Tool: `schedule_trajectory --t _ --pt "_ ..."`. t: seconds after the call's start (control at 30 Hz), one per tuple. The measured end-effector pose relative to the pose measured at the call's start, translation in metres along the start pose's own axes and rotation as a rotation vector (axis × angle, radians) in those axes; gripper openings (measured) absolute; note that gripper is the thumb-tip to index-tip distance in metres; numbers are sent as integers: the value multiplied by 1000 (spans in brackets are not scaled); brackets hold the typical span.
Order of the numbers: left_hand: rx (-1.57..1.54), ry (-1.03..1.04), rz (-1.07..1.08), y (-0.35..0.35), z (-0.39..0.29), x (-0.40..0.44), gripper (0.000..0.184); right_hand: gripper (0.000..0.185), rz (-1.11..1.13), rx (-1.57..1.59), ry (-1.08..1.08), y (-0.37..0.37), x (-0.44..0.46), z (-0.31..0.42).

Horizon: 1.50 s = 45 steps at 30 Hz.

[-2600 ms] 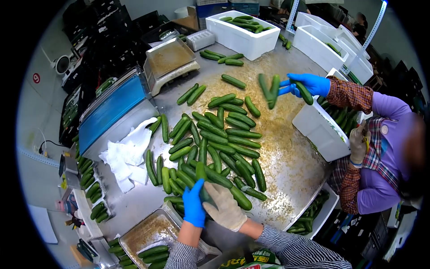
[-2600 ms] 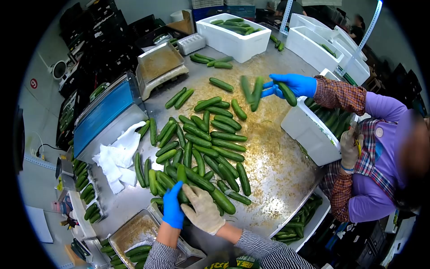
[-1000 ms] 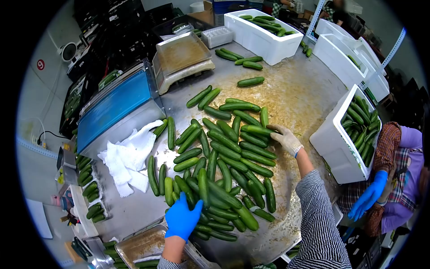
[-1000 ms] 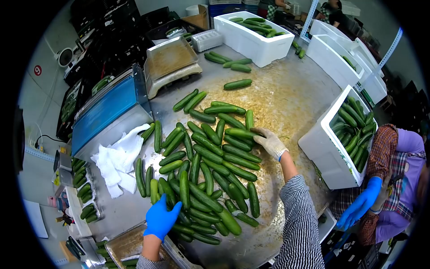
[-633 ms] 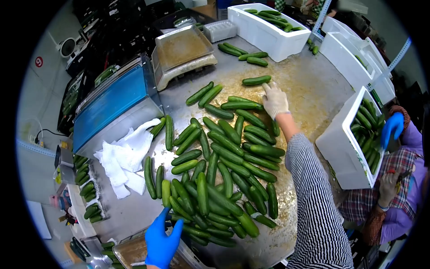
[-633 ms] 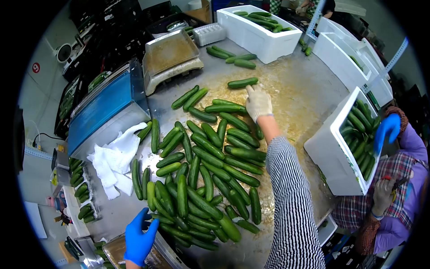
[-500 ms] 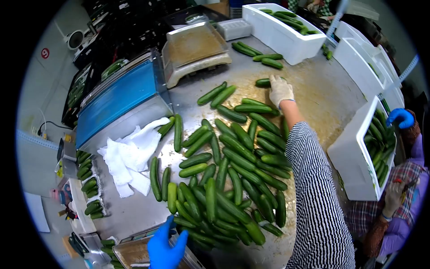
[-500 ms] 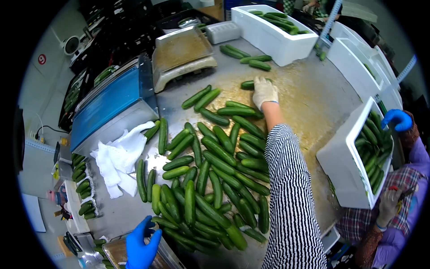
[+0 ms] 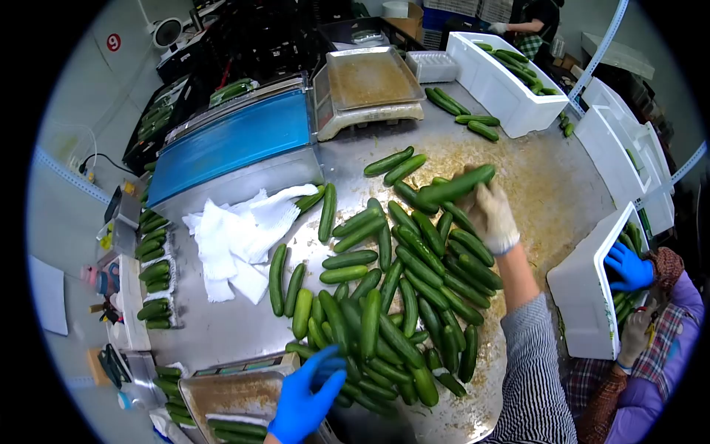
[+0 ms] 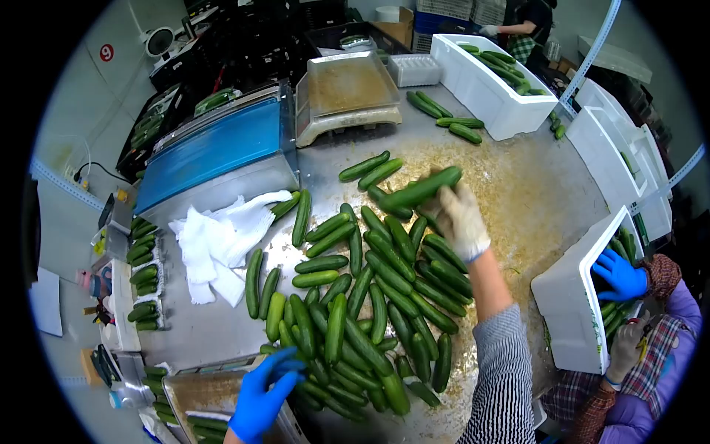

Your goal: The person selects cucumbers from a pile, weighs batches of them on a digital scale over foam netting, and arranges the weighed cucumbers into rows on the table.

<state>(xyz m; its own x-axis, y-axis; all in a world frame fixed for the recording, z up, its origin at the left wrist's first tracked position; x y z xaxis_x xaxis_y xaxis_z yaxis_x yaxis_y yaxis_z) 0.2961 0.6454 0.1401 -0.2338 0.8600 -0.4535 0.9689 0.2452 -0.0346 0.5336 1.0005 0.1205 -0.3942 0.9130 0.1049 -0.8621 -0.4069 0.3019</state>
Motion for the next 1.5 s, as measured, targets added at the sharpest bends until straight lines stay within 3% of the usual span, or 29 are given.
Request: schedule_trajectory --t 0.03,0.2,0.3,0.33,0.37,0.43,0.47,0.57,0.6,0.63,0.7,0.77,0.83,0.9,1.0,1.13,1.17,1.23,1.3,1.5 --pt "-101 -20 52 9 7 2 53 87 68 6 74 33 -27 10" --pt "-553 -28 156 46 -20 4 64 82 327 263 261 157 -141 6" --pt "-472 -149 348 52 -2 -22 61 82 365 310 314 211 -196 2" --pt "-444 -185 273 47 1 -37 53 85 350 223 270 222 -206 5" --pt "-367 -118 209 41 3 -48 51 68 240 27 120 225 -211 18" --pt "-211 6 83 31 20 -73 47 41 -28 -135 242 219 -226 9" --pt "22 159 -38 19 24 -87 44 27 -69 -264 118 226 -232 19" --pt "376 578 -296 -20 4 -144 49 29 -13 -582 29 263 -258 24" --pt "396 450 -306 -37 12 -159 49 30 100 -564 268 274 -278 10" --pt "418 462 -351 -57 17 -175 48 29 218 -456 402 293 -297 4" --pt "463 496 -406 -99 36 -203 47 30 409 -509 486 328 -328 -9" --pt "510 580 -483 -143 52 -230 52 39 523 -498 407 359 -354 -26" --pt "522 582 -529 -181 67 -248 55 38 582 -776 108 399 -367 -12" --pt "579 651 -540 -208 71 -254 62 35 566 -813 78 431 -374 -11" --pt "555 572 -457 -236 88 -250 70 32 564 -1056 -138 449 -382 -40" --pt "314 578 -597 -298 108 -288 62 28 198 -894 -150 401 -390 -18" --pt "142 542 -652 -316 120 -304 50 26 105 -866 -185 375 -389 -17" --pt "98 507 -744 -348 150 -331 40 24 -32 -694 203 318 -395 -31" --pt "-12 447 -783 -373 185 -353 34 23 -167 -759 109 286 -406 -6" --pt "-155 363 -823 -398 238 -393 28 21 -389 -550 234 212 -450 -18"
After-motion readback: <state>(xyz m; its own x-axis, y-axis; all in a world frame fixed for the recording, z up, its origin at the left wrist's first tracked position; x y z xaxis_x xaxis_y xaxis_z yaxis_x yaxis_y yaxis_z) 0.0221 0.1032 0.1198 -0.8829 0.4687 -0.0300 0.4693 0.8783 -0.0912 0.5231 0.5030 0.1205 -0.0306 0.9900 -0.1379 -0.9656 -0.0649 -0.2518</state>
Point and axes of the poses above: each hand's wrist, its own x-axis towards the middle knuckle, its own y-axis out of the palm, z = x × y, the point moved 10 cm from there along x, towards the middle knuckle, and after that the axes turned 9 degrees about -x, right-handed, at the moved point
